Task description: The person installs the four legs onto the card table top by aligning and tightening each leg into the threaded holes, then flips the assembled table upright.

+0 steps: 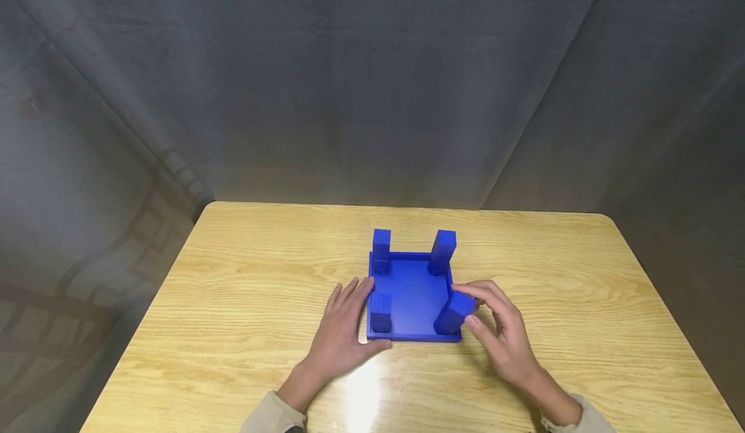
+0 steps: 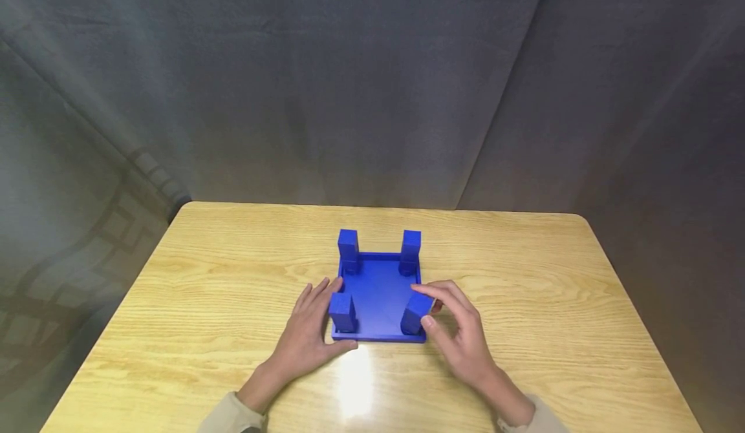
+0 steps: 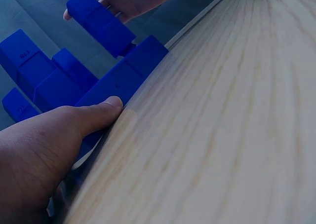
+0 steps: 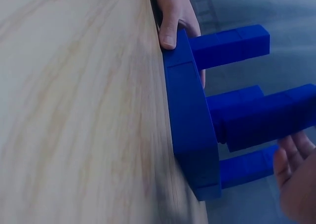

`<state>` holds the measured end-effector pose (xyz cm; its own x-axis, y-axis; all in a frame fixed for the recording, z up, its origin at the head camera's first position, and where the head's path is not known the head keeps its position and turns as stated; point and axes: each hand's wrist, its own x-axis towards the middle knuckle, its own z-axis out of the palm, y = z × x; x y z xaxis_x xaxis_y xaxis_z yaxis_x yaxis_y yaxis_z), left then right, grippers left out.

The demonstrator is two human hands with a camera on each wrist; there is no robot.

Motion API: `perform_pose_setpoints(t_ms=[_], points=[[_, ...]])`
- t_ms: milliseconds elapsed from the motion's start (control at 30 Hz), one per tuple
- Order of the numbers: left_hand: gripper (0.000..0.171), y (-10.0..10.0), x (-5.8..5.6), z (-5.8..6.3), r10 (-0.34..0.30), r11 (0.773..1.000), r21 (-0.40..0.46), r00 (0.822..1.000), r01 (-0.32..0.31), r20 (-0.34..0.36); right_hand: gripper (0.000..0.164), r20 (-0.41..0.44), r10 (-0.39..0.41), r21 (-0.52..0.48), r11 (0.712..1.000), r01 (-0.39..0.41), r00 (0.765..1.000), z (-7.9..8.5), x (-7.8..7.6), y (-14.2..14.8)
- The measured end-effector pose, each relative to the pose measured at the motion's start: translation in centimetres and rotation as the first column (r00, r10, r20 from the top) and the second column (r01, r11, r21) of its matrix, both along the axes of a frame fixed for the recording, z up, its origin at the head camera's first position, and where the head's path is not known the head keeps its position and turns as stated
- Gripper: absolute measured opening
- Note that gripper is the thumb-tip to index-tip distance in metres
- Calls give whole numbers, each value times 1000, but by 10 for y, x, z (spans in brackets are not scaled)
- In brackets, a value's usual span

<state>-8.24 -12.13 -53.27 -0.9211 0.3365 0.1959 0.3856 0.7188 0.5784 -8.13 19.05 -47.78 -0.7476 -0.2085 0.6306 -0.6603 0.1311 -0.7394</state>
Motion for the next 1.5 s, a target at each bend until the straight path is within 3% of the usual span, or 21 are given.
perform_pose_setpoints(t_ms=[167, 433, 700, 867, 1133, 1500], points=[[122, 0, 0, 1, 1, 1000, -6, 1000, 0, 6, 51, 28, -24, 9, 1000, 24, 999, 1, 1, 0], [122, 0, 0, 0, 2, 1000, -20, 1000, -1, 13, 46, 158, -80, 4, 997, 81, 984, 1, 4, -1], [122, 0, 0, 1, 3, 1000, -18, 999, -2, 35, 52, 95, -39, -26, 999, 41, 995, 0, 3, -1], [122, 0, 0, 1, 4, 1000, -21, 999, -3, 40, 57, 21, 11, 23, 1000, -11, 1000, 2, 2, -1], [121, 0, 0, 0, 4, 1000, -31, 1000, -3, 28, 52, 135, -1, 138, 990, -18, 991, 2, 6, 1], [121, 0, 0, 0, 6, 1000, -11, 1000, -6, -12, 52, 101, 23, 77, 997, -31, 995, -1, 4, 2]])
